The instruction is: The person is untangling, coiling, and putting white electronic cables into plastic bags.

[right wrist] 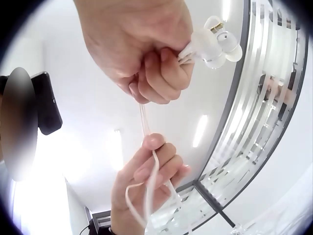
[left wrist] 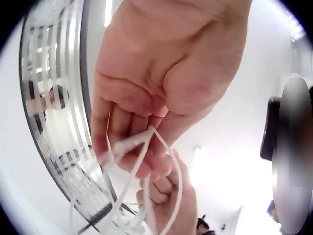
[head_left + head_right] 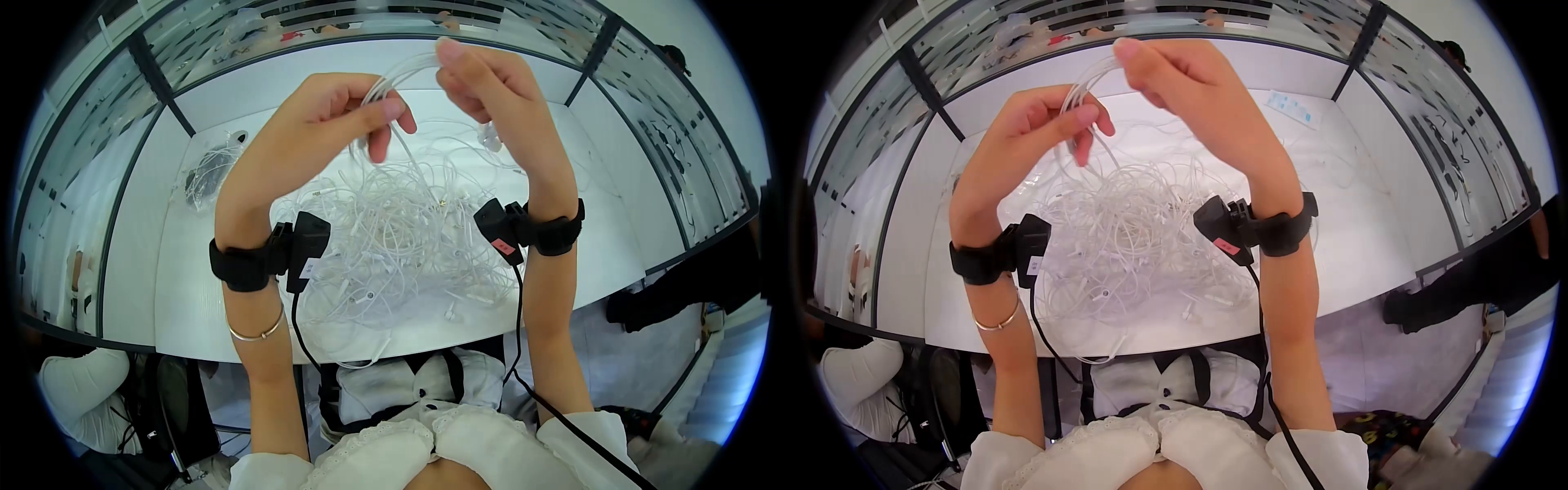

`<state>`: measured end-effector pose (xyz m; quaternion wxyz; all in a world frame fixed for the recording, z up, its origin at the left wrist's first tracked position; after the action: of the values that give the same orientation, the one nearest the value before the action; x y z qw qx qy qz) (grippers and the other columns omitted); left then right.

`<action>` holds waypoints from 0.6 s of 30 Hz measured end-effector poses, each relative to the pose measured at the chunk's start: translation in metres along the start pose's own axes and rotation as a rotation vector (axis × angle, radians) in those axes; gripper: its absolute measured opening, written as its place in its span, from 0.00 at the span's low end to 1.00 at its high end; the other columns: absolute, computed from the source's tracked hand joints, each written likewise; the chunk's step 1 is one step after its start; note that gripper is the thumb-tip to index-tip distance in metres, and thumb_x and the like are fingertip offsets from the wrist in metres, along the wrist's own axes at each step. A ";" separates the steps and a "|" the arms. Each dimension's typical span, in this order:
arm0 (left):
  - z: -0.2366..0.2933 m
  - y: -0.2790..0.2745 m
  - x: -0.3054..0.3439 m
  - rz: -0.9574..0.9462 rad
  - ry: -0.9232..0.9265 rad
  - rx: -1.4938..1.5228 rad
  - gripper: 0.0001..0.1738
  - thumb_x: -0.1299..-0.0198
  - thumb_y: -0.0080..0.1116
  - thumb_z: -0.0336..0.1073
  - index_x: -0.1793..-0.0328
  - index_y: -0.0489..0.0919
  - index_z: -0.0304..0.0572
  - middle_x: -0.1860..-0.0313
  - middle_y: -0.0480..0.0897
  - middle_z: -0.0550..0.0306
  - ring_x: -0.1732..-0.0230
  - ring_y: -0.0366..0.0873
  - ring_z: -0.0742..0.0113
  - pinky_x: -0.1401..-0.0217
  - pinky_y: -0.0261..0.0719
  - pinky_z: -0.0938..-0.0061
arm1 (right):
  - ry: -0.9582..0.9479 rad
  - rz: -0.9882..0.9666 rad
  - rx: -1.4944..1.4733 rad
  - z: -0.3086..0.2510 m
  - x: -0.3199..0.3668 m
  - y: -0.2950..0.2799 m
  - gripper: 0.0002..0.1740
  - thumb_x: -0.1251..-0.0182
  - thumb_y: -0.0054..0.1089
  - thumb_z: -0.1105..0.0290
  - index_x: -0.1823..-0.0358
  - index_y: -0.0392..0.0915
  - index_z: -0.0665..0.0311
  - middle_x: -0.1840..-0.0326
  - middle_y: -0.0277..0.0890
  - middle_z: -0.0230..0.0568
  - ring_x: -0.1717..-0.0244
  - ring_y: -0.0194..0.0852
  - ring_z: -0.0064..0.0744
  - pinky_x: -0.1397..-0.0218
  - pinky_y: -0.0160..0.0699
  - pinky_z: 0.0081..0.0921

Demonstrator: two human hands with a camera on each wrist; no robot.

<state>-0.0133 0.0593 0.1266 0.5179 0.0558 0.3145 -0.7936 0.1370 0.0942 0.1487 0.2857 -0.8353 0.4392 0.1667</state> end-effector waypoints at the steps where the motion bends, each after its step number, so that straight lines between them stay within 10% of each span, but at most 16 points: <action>1: 0.003 -0.002 -0.001 -0.017 -0.015 0.038 0.15 0.32 0.51 0.41 0.61 0.79 0.36 0.76 0.75 0.64 0.71 0.73 0.77 0.60 0.70 0.81 | 0.011 0.016 -0.004 0.001 0.000 -0.004 0.25 0.28 0.51 0.53 0.79 0.63 0.62 0.82 0.52 0.22 0.77 0.45 0.14 0.75 0.45 0.19; 10: -0.008 -0.009 -0.002 0.124 0.098 0.050 0.19 0.29 0.45 0.47 0.69 0.73 0.42 0.76 0.72 0.66 0.70 0.69 0.76 0.60 0.68 0.81 | -0.002 0.039 0.031 0.006 -0.003 -0.006 0.26 0.28 0.50 0.51 0.80 0.62 0.61 0.81 0.52 0.22 0.77 0.45 0.15 0.74 0.45 0.18; 18: -0.015 -0.009 0.004 -0.052 -0.160 0.371 0.20 0.28 0.44 0.48 0.72 0.68 0.45 0.84 0.54 0.75 0.83 0.45 0.83 0.80 0.52 0.85 | 0.005 -0.005 0.182 0.005 0.000 -0.007 0.26 0.28 0.50 0.52 0.80 0.62 0.61 0.81 0.53 0.23 0.77 0.46 0.15 0.74 0.46 0.19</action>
<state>-0.0267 0.0676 0.1170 0.5011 0.0789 0.1224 -0.8530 0.1422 0.1005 0.1476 0.3598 -0.8075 0.4510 0.1230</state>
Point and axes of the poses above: each hand's wrist, its own x-axis away from the middle knuckle, its own y-axis out of the palm, z = x × y, the point moved 6 cm from there along -x, towards the middle knuckle
